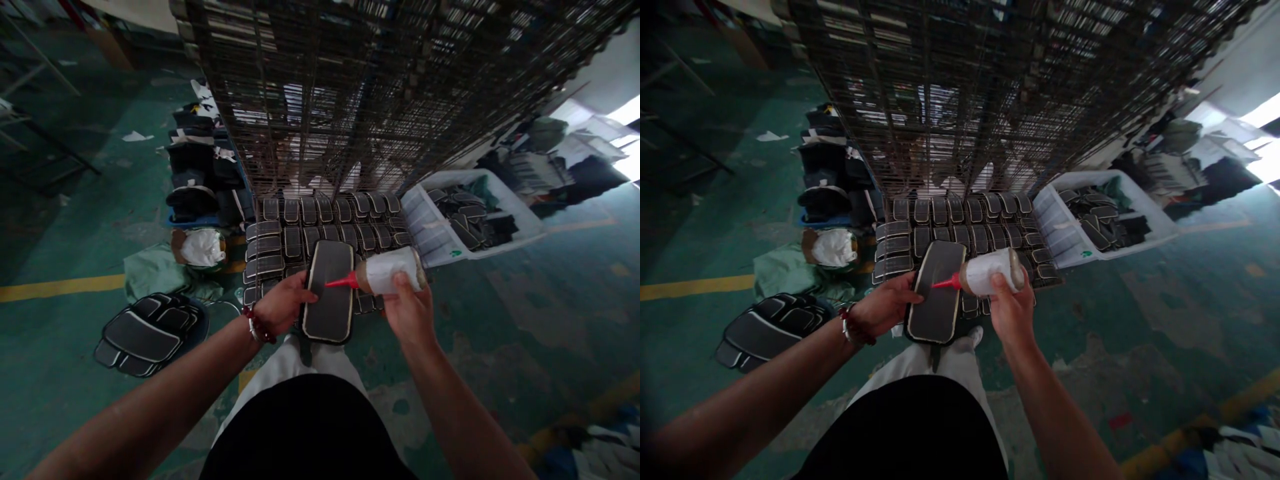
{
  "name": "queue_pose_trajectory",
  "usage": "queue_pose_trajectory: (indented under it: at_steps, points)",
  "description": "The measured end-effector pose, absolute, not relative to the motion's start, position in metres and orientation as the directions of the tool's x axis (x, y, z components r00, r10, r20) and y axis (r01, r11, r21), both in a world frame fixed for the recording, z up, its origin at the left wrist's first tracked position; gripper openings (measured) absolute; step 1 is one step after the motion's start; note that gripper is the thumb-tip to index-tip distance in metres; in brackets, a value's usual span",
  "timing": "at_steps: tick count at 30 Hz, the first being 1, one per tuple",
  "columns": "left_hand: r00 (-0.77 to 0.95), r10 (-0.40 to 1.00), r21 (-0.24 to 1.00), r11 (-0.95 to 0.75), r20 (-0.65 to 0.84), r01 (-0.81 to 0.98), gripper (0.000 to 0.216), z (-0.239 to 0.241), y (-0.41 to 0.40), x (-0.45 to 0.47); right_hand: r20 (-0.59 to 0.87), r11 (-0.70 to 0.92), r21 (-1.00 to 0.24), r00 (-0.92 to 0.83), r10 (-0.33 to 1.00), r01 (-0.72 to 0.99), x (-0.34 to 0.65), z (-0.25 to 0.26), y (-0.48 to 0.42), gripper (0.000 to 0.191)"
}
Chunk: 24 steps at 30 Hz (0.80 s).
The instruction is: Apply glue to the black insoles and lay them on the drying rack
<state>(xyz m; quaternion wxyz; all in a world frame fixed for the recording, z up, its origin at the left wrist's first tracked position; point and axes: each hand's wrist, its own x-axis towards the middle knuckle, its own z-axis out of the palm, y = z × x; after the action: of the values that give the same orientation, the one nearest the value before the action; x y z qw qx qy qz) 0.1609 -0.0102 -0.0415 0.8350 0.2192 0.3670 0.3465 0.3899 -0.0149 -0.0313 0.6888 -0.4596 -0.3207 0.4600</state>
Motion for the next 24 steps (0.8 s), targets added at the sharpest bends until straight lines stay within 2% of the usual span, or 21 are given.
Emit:
queue_pose_trajectory:
  at_steps: [3, 7, 10, 12, 14, 16, 17, 19, 24]
  points:
    - [0.469, 0.727, 0.615, 0.681, -0.502, -0.397, 0.047, -0.037, -0.005, 0.158, 0.012, 0.118, -0.937, 0.309, 0.951, -0.329, 0.401, -0.026, -0.013, 0.038]
    - [0.482, 0.713, 0.616, 0.693, -0.509, -0.374, 0.044, -0.033, -0.001, 0.161, 0.161, 0.296, -0.899, 0.383, 0.91, -0.323, 0.413, -0.019, 0.006, 0.04]
    - [0.496, 0.711, 0.627, 0.691, -0.498, -0.36, 0.044, -0.037, 0.005, 0.166, 0.156, 0.303, -0.892, 0.402, 0.902, -0.335, 0.415, -0.022, 0.012, 0.044]
    - [0.493, 0.714, 0.637, 0.686, -0.498, -0.351, 0.044, -0.043, 0.013, 0.172, 0.054, 0.211, -0.898, 0.381, 0.923, -0.385, 0.417, -0.03, 0.01, 0.045]
    - [0.475, 0.721, 0.648, 0.68, -0.505, -0.342, 0.045, -0.051, 0.023, 0.179, -0.144, 0.021, -0.875, 0.302, 0.942, -0.483, 0.422, -0.041, 0.006, 0.043]
    - [0.454, 0.726, 0.653, 0.677, -0.516, -0.341, 0.046, -0.059, 0.035, 0.19, -0.382, -0.175, -0.769, 0.222, 0.897, -0.615, 0.432, -0.051, 0.007, 0.04]
    - [0.447, 0.725, 0.651, 0.679, -0.524, -0.339, 0.046, -0.064, 0.042, 0.197, -0.477, -0.224, -0.696, 0.206, 0.854, -0.682, 0.44, -0.056, 0.011, 0.039]
    - [0.431, 0.719, 0.645, 0.688, -0.545, -0.332, 0.047, -0.075, 0.056, 0.213, -0.593, -0.2, -0.56, 0.22, 0.775, -0.804, 0.464, -0.062, 0.024, 0.034]
    - [0.305, 0.724, 0.648, 0.69, -0.619, -0.322, 0.038, -0.129, 0.098, 0.27, -0.684, 0.044, -0.287, 0.237, 0.69, -0.957, 0.565, -0.081, 0.076, 0.028]
